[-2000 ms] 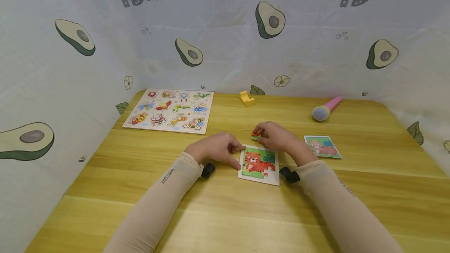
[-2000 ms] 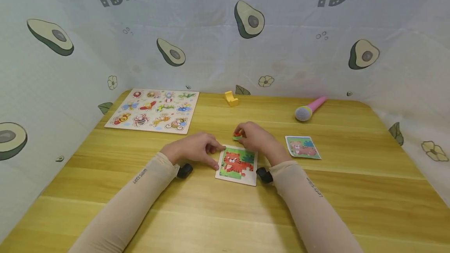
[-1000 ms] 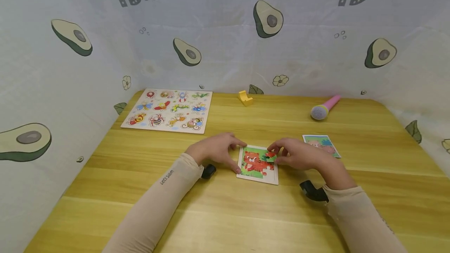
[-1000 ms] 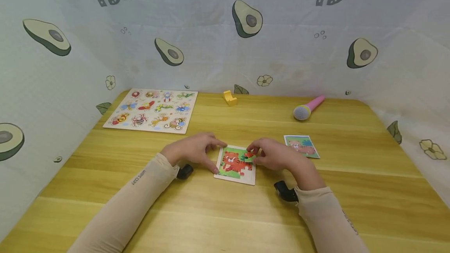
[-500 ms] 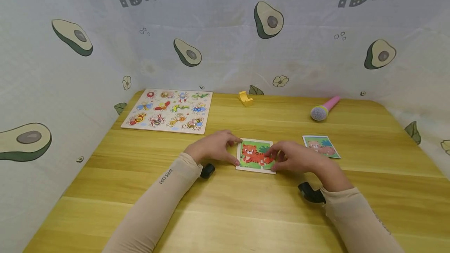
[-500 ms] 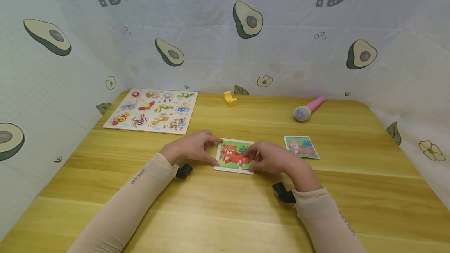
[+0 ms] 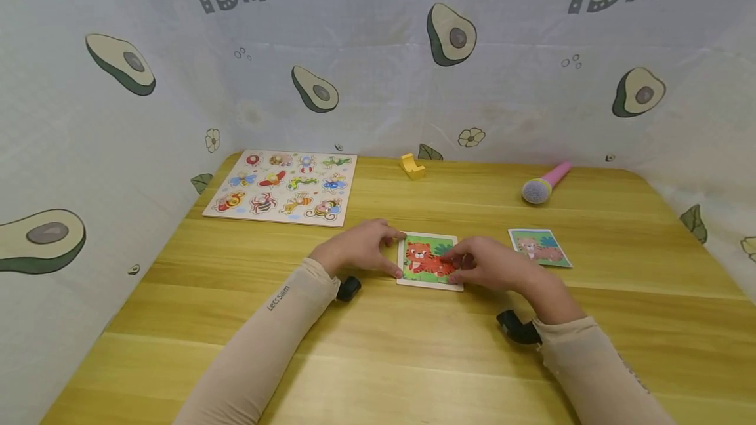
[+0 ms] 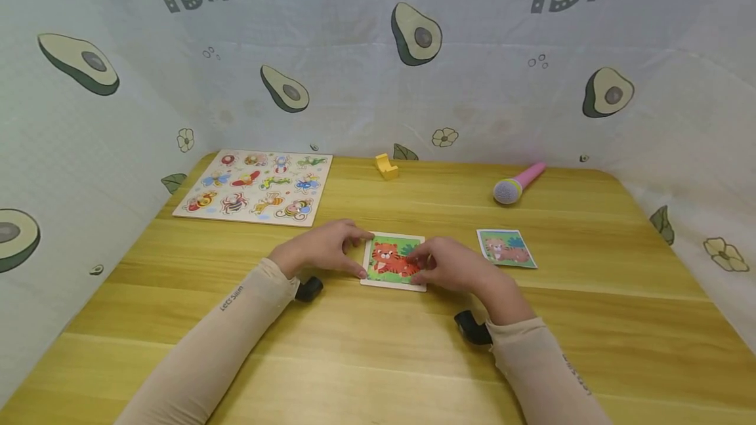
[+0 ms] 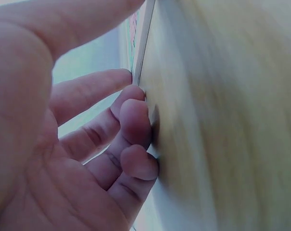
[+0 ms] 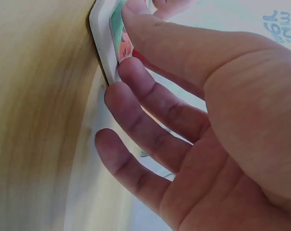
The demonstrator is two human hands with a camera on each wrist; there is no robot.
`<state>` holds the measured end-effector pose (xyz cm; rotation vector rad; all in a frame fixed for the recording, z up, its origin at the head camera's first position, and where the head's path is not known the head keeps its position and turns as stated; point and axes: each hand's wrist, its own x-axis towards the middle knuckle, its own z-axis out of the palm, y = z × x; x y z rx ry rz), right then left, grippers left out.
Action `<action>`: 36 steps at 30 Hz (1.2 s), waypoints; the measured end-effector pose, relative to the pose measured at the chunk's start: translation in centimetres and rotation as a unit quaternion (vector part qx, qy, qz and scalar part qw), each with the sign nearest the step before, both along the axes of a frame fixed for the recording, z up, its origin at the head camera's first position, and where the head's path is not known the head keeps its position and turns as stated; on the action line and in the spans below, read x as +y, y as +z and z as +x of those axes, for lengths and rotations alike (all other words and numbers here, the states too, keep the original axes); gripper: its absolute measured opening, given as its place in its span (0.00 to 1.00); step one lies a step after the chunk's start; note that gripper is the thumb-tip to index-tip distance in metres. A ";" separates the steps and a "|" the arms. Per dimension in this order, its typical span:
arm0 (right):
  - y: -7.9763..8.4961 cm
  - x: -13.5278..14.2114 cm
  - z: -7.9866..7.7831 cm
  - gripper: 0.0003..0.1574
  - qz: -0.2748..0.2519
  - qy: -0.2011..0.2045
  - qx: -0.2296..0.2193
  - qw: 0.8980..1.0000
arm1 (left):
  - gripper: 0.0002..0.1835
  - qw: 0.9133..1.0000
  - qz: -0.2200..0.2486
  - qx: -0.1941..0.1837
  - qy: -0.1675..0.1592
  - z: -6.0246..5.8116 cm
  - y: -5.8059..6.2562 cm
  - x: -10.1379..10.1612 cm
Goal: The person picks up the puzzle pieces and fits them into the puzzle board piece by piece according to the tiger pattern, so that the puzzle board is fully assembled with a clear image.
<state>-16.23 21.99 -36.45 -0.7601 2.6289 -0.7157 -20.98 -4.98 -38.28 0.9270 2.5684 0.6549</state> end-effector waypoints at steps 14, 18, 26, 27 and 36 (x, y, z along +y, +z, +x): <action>-0.4 1.2 1.2 0.08 -0.027 -0.002 0.015 1.000 | 0.42 1.000 0.009 0.003 -0.013 0.8 -0.2 1.1; -0.4 1.8 1.4 0.08 -0.024 0.008 0.022 0.999 | 0.42 1.000 0.010 0.003 -0.016 1.0 -0.3 1.4; -0.7 1.7 1.4 0.10 -0.036 0.002 0.025 0.999 | 0.43 1.000 0.016 -0.013 -0.005 1.1 -0.3 1.4; -0.7 1.6 1.4 0.10 -0.034 0.004 0.028 0.999 | 0.43 1.000 0.016 -0.013 -0.004 1.1 -0.3 1.4; -0.6 0.8 1.3 0.05 -0.015 0.005 0.042 0.999 | 0.43 1.000 0.006 -0.011 -0.013 0.8 -0.3 0.8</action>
